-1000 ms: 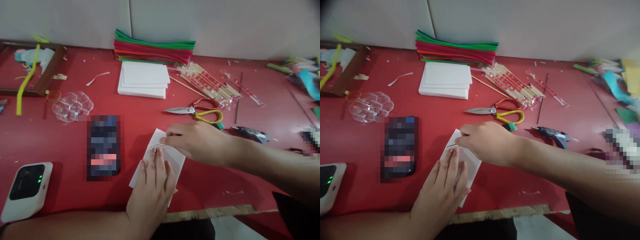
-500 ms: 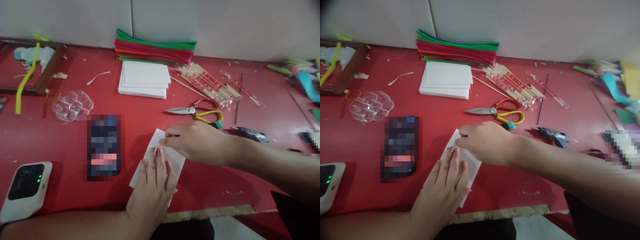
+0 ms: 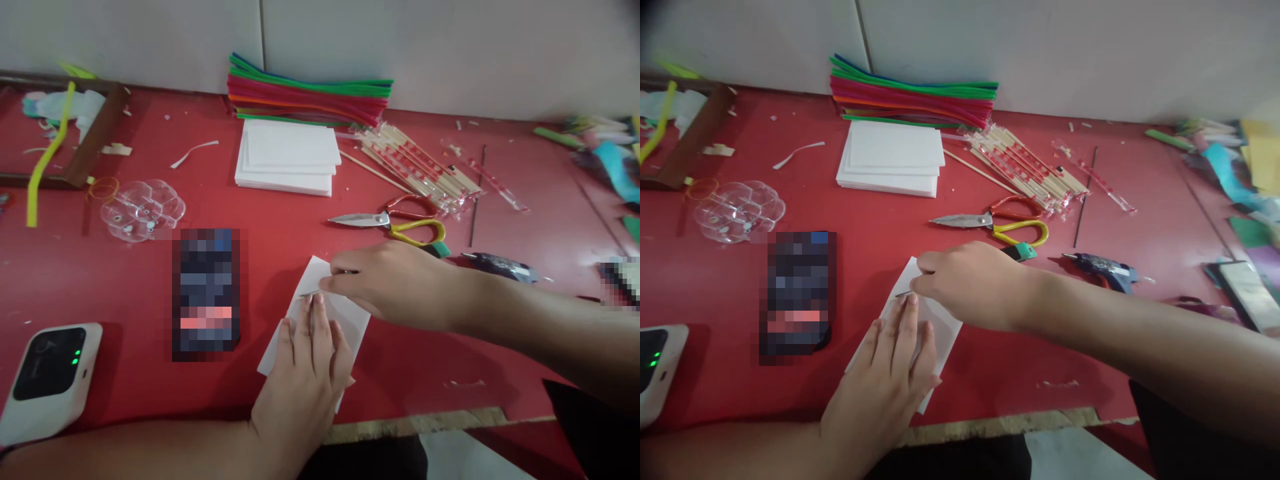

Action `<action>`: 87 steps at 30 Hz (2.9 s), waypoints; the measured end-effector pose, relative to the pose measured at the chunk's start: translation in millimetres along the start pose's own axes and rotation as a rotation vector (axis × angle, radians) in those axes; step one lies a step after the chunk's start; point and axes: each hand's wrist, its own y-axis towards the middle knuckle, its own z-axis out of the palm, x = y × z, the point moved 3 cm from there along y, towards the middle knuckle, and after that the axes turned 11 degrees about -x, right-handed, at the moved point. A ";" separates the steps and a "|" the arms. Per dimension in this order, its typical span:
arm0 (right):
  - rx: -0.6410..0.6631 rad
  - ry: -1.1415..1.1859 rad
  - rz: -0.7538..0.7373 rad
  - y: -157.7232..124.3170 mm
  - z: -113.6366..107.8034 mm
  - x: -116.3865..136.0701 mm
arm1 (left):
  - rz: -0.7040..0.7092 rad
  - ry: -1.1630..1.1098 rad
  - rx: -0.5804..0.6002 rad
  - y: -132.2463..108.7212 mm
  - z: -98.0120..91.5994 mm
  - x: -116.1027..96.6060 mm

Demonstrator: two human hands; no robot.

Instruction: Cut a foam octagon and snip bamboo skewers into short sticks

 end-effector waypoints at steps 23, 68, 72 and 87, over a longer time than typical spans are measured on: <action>-0.023 0.030 0.024 -16.2 3.2 -10.5 | 0.005 0.001 0.015 3.0 -2.2 0.9; -0.088 0.352 0.410 -20.1 28.2 -5.9 | 0.039 -0.068 -0.024 -4.0 -16.9 11.9; -0.095 0.359 0.417 -23.0 20.0 -7.8 | 0.043 -0.100 0.075 -11.1 -23.5 11.5; -0.086 0.334 0.442 -38.0 23.4 -9.9 | 0.013 0.076 0.103 17.5 -18.7 -12.3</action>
